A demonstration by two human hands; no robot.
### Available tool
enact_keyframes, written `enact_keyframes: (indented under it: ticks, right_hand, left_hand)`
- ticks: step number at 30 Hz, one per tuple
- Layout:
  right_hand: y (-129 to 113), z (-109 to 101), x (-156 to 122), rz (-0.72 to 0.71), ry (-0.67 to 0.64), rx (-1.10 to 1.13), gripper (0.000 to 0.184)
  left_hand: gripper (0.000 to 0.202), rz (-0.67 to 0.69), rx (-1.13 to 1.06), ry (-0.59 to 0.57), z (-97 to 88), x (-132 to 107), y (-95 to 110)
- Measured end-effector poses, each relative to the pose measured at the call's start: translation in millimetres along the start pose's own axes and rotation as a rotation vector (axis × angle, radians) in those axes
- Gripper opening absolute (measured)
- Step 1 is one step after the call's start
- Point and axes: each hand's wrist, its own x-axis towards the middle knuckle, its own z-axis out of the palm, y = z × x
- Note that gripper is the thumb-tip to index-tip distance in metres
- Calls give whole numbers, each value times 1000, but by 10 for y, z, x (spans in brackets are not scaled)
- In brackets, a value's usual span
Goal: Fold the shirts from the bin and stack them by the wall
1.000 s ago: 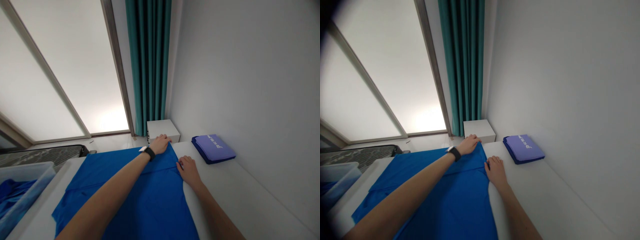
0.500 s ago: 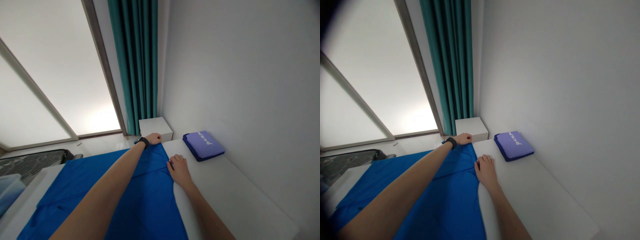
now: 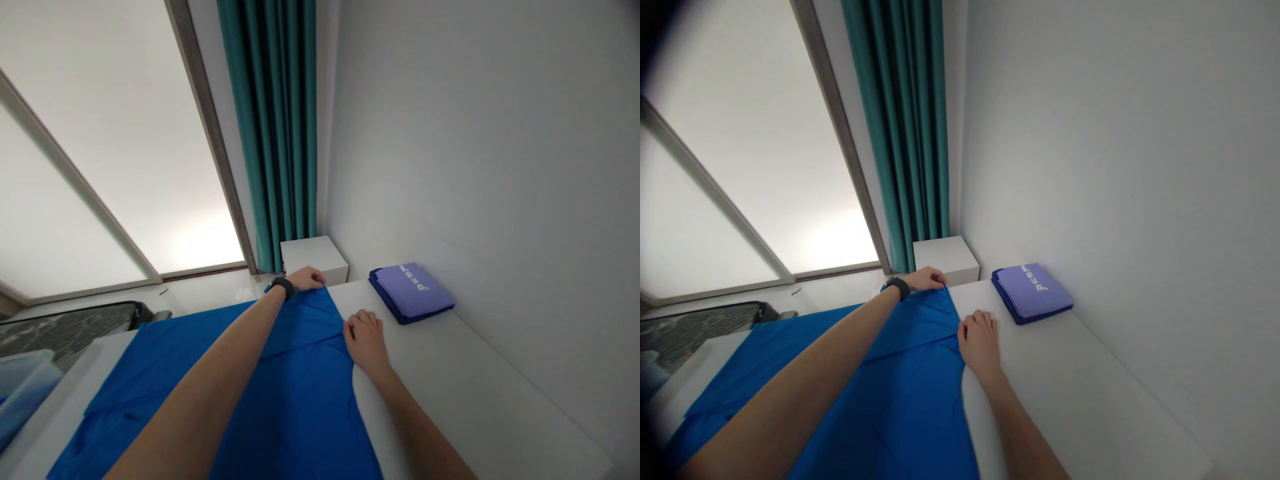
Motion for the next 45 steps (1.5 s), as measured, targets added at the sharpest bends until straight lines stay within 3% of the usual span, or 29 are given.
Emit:
enact_keyframes:
  ticks: [5, 15, 22, 27, 33, 38, 42, 45]
  right_hand:
    - [-3, -4, 1, 9, -12, 0, 23]
    - [-63, -77, -2, 41, -13, -8, 21]
    - [-50, -57, -3, 68, 7, -11, 18]
    - [-63, -78, -2, 68, 3, -30, 17]
    - [-27, -26, -12, 61, 32, -10, 15]
    - [10, 24, -9, 24, 47, 76, 20]
    - [31, 46, 3, -137, 12, 230, 37]
    - [44, 66, 5, -262, -45, 305, 43]
  left_hand:
    - [27, 7, 27, 3, 16, 5, 19]
    - [20, 18, 162, 149, 167, 38, 50]
    - [26, 9, 238, 259, 326, 11, 25]
    - [31, 22, 312, 306, 329, -52, 29]
    - [42, 69, 450, 323, 269, -463, 117]
    - [55, 111, 569, 226, 416, -961, 249]
    - [58, 136, 641, 147, 514, -1339, 319]
    - [58, 114, 617, 132, 485, -1611, 319]
